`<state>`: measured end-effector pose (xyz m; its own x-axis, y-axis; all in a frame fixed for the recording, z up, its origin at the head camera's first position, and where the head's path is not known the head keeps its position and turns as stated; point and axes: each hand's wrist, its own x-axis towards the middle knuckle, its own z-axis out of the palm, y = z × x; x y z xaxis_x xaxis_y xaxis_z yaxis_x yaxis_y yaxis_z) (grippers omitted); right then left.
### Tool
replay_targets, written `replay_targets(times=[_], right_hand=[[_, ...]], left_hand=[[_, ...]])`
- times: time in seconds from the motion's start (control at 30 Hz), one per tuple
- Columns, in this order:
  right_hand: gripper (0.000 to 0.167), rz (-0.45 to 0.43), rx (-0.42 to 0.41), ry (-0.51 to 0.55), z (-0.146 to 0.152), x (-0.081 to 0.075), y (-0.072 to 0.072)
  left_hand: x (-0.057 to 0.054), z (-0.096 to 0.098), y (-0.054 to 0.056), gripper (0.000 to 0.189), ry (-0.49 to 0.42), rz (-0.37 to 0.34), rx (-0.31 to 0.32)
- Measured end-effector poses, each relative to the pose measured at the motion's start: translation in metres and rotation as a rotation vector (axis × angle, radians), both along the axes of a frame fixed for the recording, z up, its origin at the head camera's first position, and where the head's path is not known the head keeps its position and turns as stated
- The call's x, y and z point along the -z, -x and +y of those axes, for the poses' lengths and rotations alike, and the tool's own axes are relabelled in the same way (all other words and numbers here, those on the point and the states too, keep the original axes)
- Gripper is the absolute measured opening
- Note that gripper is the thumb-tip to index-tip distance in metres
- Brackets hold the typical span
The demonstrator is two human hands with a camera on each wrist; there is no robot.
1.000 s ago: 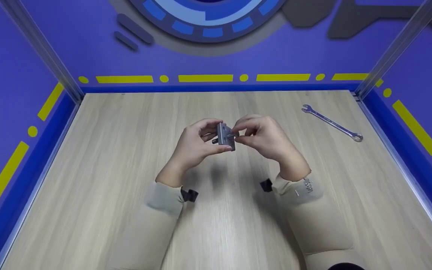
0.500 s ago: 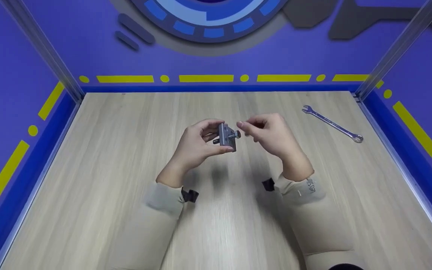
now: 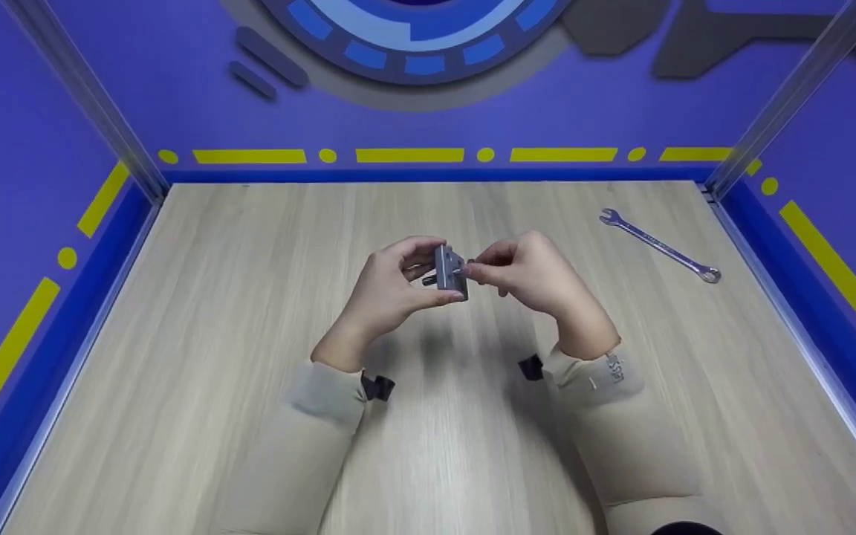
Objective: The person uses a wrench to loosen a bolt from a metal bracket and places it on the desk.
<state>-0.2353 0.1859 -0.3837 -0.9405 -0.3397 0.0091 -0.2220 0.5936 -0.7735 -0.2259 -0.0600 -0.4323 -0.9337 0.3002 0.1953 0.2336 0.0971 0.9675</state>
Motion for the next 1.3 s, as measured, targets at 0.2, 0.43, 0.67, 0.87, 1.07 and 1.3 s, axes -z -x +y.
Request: replay_targets(times=[0.2,0.43,0.67,0.87,1.07,1.3], right_hand=[[0.020,0.105,-0.063,0.059,0.0020,0.0016,0.0004],[0.023,0.142,-0.087,0.102,0.0018,0.0009,0.0008],[0.022,0.057,-0.014,0.070,0.0043,0.0002,0.0016],[0.059,-0.065,0.088,-0.001,-0.0012,0.0001,0.0007],[0.043,-0.031,0.042,-0.012,-0.0029,0.0009,0.0001],[0.019,0.047,-0.029,0.082,-0.0013,0.0015,0.0007]], left_hand=[[0.0004,-0.0004,-0.0005,0.077,-0.012,-0.016,0.005],[-0.0001,-0.0008,-0.0004,0.080,-0.030,-0.027,0.002],[0.0006,-0.0001,-0.0006,0.079,-0.017,-0.025,-0.003],[0.0002,0.0019,-0.0010,0.082,0.011,-0.012,0.008],[0.0005,0.0017,-0.0009,0.077,0.018,-0.007,0.007],[0.0028,0.0006,0.0002,0.076,0.030,-0.008,-0.006]])
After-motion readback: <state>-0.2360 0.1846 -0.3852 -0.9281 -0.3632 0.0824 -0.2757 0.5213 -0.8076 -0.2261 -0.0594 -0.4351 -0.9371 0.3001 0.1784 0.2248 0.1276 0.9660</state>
